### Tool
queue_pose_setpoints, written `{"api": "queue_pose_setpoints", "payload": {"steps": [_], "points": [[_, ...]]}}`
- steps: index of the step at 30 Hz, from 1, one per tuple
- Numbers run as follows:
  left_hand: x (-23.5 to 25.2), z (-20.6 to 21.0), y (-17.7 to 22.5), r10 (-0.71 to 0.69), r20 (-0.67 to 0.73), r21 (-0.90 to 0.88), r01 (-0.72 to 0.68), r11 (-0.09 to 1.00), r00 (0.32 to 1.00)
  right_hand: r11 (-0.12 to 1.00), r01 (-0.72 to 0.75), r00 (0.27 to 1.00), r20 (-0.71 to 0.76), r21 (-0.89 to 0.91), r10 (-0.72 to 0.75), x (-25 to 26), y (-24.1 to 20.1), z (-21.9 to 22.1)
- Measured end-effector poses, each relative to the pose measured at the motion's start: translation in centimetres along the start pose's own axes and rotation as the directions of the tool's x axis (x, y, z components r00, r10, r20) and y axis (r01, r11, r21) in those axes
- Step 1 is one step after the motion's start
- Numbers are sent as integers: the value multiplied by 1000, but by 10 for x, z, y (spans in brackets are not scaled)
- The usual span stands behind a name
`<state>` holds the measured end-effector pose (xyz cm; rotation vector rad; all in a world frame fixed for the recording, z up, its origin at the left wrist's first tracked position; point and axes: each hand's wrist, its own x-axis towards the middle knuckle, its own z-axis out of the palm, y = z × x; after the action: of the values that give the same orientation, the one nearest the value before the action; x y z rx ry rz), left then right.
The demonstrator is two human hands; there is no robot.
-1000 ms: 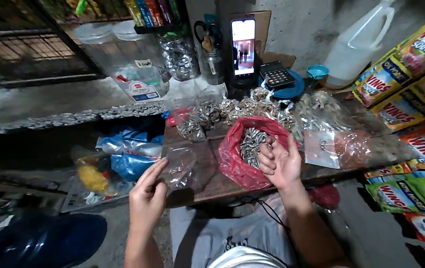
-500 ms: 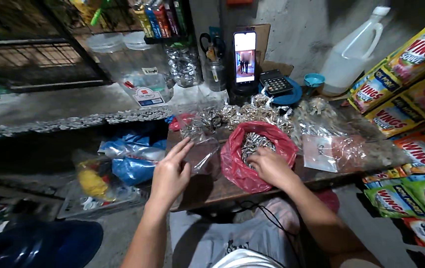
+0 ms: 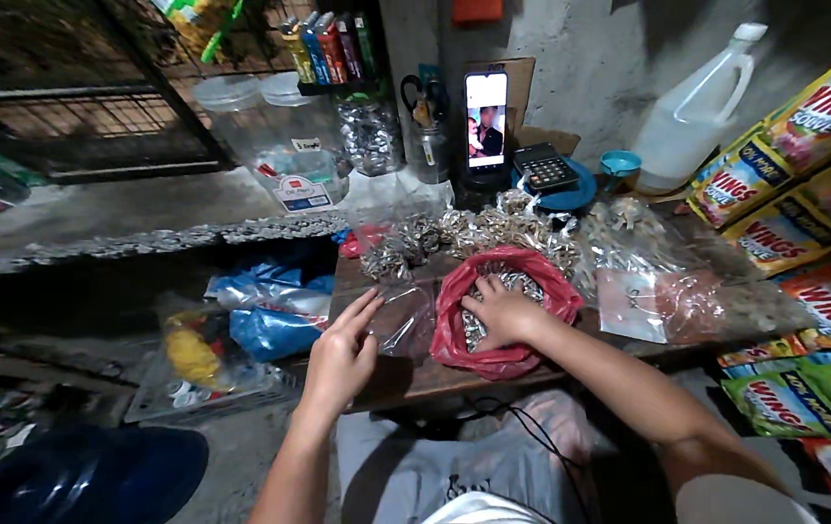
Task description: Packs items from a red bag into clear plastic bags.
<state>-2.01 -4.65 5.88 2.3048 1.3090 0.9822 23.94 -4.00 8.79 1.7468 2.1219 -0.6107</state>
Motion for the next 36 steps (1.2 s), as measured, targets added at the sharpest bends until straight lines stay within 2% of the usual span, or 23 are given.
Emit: {"api": "queue_pose_setpoints", "payload": {"steps": [17, 27, 31, 36], "points": [[-5, 5, -1, -31, 11, -43, 32, 999, 999, 1000, -3, 1000, -11, -28, 3, 2, -1, -11], [-8, 6, -8, -37, 13, -54, 37, 998, 999, 977, 5, 987, -160, 211, 30, -24, 51, -30], [-6, 10, -6, -45, 30, -77, 47, 996, 999, 977, -30, 996, -73, 212, 46, -34, 64, -23], [-4, 14, -3, -56, 46, -75, 59, 995, 997, 993, -98, 995, 19, 62, 97, -46, 47, -14]]}}
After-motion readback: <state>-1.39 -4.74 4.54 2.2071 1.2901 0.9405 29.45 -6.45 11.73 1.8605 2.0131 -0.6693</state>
